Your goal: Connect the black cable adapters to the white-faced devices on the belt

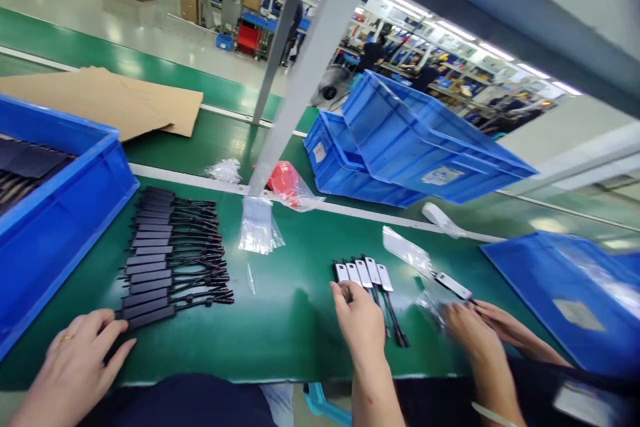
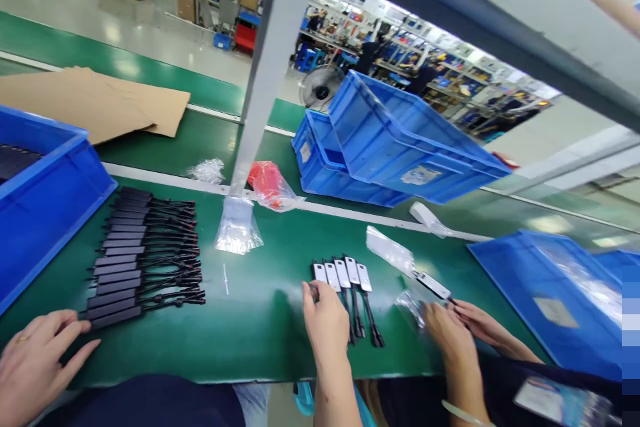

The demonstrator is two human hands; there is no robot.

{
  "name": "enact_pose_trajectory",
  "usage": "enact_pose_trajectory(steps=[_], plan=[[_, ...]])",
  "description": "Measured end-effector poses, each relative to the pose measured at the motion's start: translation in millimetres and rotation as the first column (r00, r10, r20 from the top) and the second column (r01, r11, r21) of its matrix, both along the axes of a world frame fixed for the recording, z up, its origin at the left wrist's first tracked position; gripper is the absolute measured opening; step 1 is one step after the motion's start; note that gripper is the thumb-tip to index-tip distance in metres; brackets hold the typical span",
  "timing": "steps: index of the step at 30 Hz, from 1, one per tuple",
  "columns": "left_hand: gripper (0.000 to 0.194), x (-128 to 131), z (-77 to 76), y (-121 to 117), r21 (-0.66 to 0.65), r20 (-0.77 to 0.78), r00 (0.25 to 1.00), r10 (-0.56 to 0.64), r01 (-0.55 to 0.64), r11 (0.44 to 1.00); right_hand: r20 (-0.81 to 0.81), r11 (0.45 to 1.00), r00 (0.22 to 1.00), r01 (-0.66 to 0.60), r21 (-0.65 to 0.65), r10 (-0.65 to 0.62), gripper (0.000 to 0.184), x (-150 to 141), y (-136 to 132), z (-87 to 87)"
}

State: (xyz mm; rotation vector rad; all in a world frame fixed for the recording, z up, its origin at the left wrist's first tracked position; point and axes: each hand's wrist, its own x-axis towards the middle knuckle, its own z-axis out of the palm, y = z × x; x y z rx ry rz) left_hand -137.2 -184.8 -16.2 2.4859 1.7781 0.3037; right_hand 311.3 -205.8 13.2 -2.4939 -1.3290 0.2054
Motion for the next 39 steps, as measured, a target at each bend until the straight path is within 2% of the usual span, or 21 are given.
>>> enact_pose_trajectory(steps=[1, 2, 4, 6, 8, 9, 12, 13, 15, 17, 18, 19, 21, 22, 25, 27, 29, 31, 34, 37, 39], plan=[[0.027, 3, 3.9, -1, 0.009, -0.025, 1.000, -0.011, 0.011, 1.000, -0.043, 0.990, 0.992, -0.117, 0.079, 0.121, 0.029, -17, 2, 1.1], [0.028, 6, 7.6, -2, 0.015, -0.039, 0.999, -0.009, 0.009, 1.000, -0.076, 0.953, 0.958, -0.262, 0.152, 0.275, 0.026, -37, 5, 1.6], [0.027, 10, 13.5, -3, 0.026, -0.033, 0.999, 0.002, -0.001, 1.000, -0.119, 0.807, 0.805, -0.552, 0.212, 0.582, 0.019, -82, 9, 1.4], [0.023, 12, 17.0, -5, 0.017, -0.021, 1.000, 0.008, -0.008, 1.000, -0.137, 0.639, 0.624, -0.747, 0.183, 0.769, 0.018, -130, 13, -1.3], [0.020, 14, 19.3, -8, 0.005, 0.001, 1.000, 0.007, -0.007, 1.000, -0.058, 0.523, 0.519, -0.846, 0.106, 0.853, 0.019, -170, 20, -7.1], [0.018, 14, 20.6, -10, -0.006, 0.019, 1.000, 0.006, -0.006, 1.000, -0.026, 0.494, 0.493, -0.869, 0.039, 0.870, 0.018, -185, 24, -10.8], [0.016, 12, 28.3, -14, -0.091, 0.134, 0.991, -0.004, 0.016, 0.996, 0.010, 0.439, 0.442, -0.887, -0.142, 0.897, 0.014, -210, 36, -19.2], [0.016, 12, 32.4, -15, -0.143, 0.194, 0.981, -0.005, 0.033, 0.989, -0.005, 0.427, 0.433, -0.890, -0.162, 0.901, 0.013, -211, 38, -19.3], [0.015, 13, 42.1, -15, -0.249, 0.338, 0.941, 0.015, 0.074, 0.966, -0.095, 0.408, 0.417, -0.908, -0.101, 0.904, 0.009, -208, 40, -13.7], [0.012, 18, 51.9, -11, -0.327, 0.476, 0.875, 0.089, 0.082, 0.941, -0.271, 0.412, 0.384, -0.910, 0.053, 0.883, 0.007, -202, 39, -2.0], [0.012, 23, 56.3, -7, -0.351, 0.537, 0.829, 0.155, 0.053, 0.935, -0.377, 0.436, 0.363, -0.891, 0.126, 0.852, 0.006, -198, 38, 4.6], [0.013, 29, 60.0, -1, -0.372, 0.595, 0.767, 0.239, -0.001, 0.928, -0.482, 0.476, 0.345, -0.861, 0.179, 0.805, 0.006, -195, 37, 10.7], [0.029, 45, 65.4, 12, -0.433, 0.703, 0.572, 0.422, -0.127, 0.893, -0.651, 0.588, 0.339, -0.782, 0.206, 0.679, 0.008, -190, 35, 19.0], [0.037, 54, 67.0, 19, -0.451, 0.749, 0.484, 0.451, -0.125, 0.883, -0.705, 0.640, 0.344, -0.742, 0.201, 0.620, 0.010, -189, 34, 20.6], [0.050, 80, 67.1, 37, -0.491, 0.849, 0.234, 0.474, 0.018, 0.871, -0.774, 0.752, 0.370, -0.629, 0.199, 0.514, 0.016, -184, 32, 16.9], [0.052, 95, 63.8, 43, -0.533, 0.845, 0.123, 0.520, 0.130, 0.836, -0.779, 0.792, 0.392, -0.574, 0.209, 0.490, 0.019, -180, 29, 12.2], [0.051, 106, 59.8, 43, -0.583, 0.811, 0.109, 0.575, 0.230, 0.779, -0.773, 0.809, 0.412, -0.547, 0.213, 0.483, 0.020, -176, 27, 8.8], [0.049, 114, 56.5, 41, -0.616, 0.786, 0.153, 0.599, 0.277, 0.737, -0.767, 0.812, 0.422, -0.543, 0.214, 0.484, 0.019, -172, 24, 7.3], [0.045, 121, 53.7, 38, -0.606, 0.794, 0.175, 0.582, 0.296, 0.738, -0.776, 0.813, 0.418, -0.546, 0.200, 0.472, 0.020, -169, 21, 5.7], [0.047, 125, 52.6, 37, -0.600, 0.799, 0.156, 0.581, 0.287, 0.747, -0.775, 0.821, 0.431, -0.537, 0.193, 0.463, 0.020, -171, 19, 3.4], [0.048, 128, 52.6, 35, -0.624, 0.775, 0.116, 0.621, 0.297, 0.723, -0.745, 0.824, 0.464, -0.531, 0.199, 0.479, 0.019, -174, 16, 3.3]])
